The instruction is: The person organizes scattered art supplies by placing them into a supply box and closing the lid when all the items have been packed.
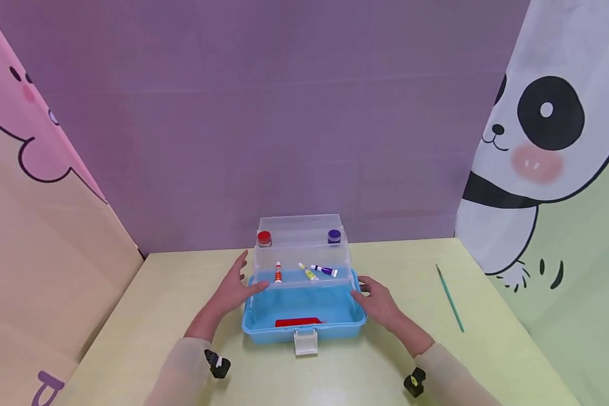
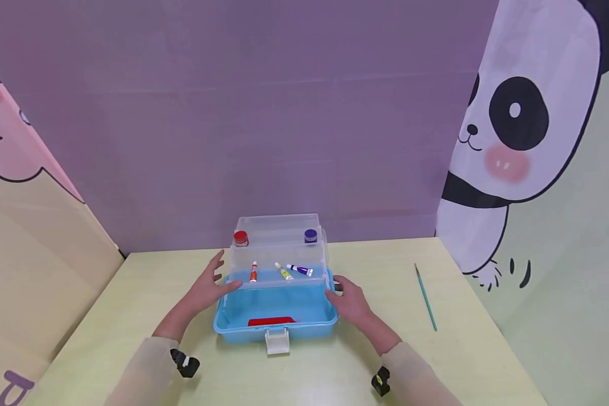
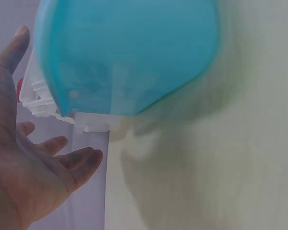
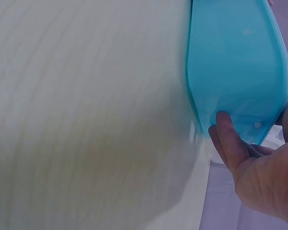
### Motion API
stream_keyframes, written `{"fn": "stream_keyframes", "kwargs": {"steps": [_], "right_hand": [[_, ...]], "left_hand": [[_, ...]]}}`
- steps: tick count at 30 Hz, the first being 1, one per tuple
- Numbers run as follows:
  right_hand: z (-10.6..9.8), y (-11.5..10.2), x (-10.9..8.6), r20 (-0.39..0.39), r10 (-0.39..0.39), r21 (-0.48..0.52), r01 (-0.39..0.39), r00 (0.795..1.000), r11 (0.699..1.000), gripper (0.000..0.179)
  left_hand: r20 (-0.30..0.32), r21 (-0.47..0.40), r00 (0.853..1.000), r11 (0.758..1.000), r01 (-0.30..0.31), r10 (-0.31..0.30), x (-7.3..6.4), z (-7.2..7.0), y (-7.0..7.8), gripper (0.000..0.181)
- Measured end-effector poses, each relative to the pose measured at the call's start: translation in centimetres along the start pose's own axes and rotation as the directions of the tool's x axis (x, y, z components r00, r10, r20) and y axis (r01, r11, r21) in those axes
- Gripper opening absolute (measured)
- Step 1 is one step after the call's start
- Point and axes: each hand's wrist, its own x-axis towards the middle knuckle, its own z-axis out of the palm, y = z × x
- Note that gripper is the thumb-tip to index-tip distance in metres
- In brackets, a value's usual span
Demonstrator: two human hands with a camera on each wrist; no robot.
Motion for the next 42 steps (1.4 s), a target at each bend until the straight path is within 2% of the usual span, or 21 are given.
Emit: {"fn": "stream_keyframes", "kwargs": {"steps": [10,17,24,31,42], "right_hand": [[0.1,0.0,0.0,0.006,0.008,0.008,-0.008,1.000,1.000,0.041],[0.1,0.0,-0.1,0.007,0.016,0.007,-0.016,1.000,1.000,0.042],[0.2,0.1,-0.2,0.006,0.021,0.017,-0.021,1.000,1.000,0.041],[0.1,0.2,-0.2,0.005,0.022,0.016,-0.022,1.000,1.000,0.042],[0.2,0.1,-0.2,0.000,0.032,0.001,-0.032,1.000,1.000,0.044]], "left_hand": [[-0.018,-0.011,0.999,1.000,0.029,-0.030,-1.5,0.9,-0.4,0.107],[-0.027,-0.008,0.998,0.999,0.051,-0.051,-2.1,1.5,-1.4,0.104],[-0.022,-0.062,0.995,0.994,0.093,-0.094,-2.7,1.8,-2.0,0.097],[0.003,-0.130,0.995,0.987,0.097,-0.098,-2.9,2.1,-2.3,0.083],[-0.014,-0.195,0.991,0.973,0.127,-0.132,-3.2,2.4,-2.3,0.074]]}}
